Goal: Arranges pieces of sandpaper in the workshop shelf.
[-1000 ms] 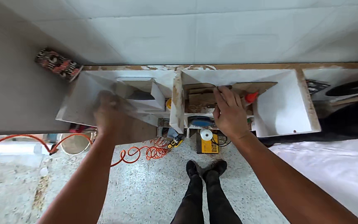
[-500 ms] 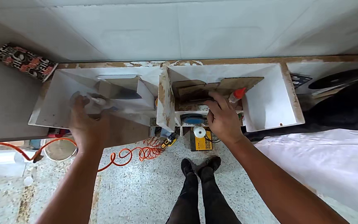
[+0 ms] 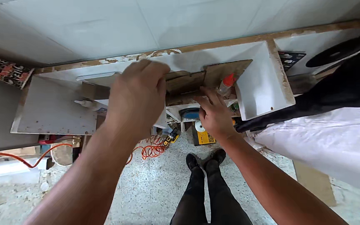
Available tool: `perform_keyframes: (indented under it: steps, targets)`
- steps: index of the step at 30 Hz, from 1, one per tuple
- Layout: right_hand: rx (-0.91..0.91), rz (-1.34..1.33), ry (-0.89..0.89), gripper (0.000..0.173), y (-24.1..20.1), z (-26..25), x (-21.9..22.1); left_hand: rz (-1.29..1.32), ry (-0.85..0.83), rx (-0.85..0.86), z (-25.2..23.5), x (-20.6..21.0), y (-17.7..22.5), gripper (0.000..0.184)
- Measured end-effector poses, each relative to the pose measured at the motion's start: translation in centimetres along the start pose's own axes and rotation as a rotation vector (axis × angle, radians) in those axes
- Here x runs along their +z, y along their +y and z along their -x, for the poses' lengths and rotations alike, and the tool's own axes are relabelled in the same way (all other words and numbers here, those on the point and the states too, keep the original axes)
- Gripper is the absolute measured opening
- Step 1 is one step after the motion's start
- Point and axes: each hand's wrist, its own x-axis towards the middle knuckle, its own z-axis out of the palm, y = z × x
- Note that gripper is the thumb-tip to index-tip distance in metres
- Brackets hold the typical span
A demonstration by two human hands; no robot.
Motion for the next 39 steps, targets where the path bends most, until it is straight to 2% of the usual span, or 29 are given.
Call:
perform_keyframes:
  steps: [5,8,15,21,26,28,31,34,37,39]
  targets:
    - [0.024,-0.020,0.011,0.042,0.0,0.5,0.0,-0.241,-0.496,-0.078,-6.4,2.5,-0.3,0.019]
    - [0.025,-0.024,0.010,0.045,0.0,0.5,-0.1,-0.373,-0.629,-0.108,-7.7,3.8,-0.6,0.018]
    - [-0.004,-0.035,0.002,0.046,0.3,0.4,-0.1,-0.497,-0.682,-0.138,-8.4,5.2,0.3,0.016]
    - [0.062,-0.078,0.028,0.038,0.7,0.1,-0.5,-0.506,-0.672,-0.193,-6.0,3.5,2.6,0.020]
    - [0.091,-0.042,0.077,0.060,1.4,-0.3,-0.7,-0.517,-0.677,-0.171,-1.1,5.1,5.0,0.008]
    - [0.062,-0.015,0.072,0.052,1.8,-0.5,-0.7,-0.502,-0.695,-0.187,0.0,5.9,5.2,0.011]
    - [0.029,0.005,0.042,0.021,2.4,-0.5,-0.5,-0.497,-0.754,-0.208,0.9,6.5,4.9,0.011]
    - [0.014,0.017,0.036,0.016,2.4,-0.3,-0.4,-0.450,-0.730,-0.223,1.3,5.8,4.5,0.019]
    - [-0.001,0.000,0.081,0.016,2.4,0.2,0.0,-0.348,-0.539,-0.220,-0.9,4.6,3.1,0.026]
    - [0.004,-0.011,0.075,0.016,2.2,0.5,0.1,-0.336,-0.462,-0.284,-3.5,4.4,2.7,0.029]
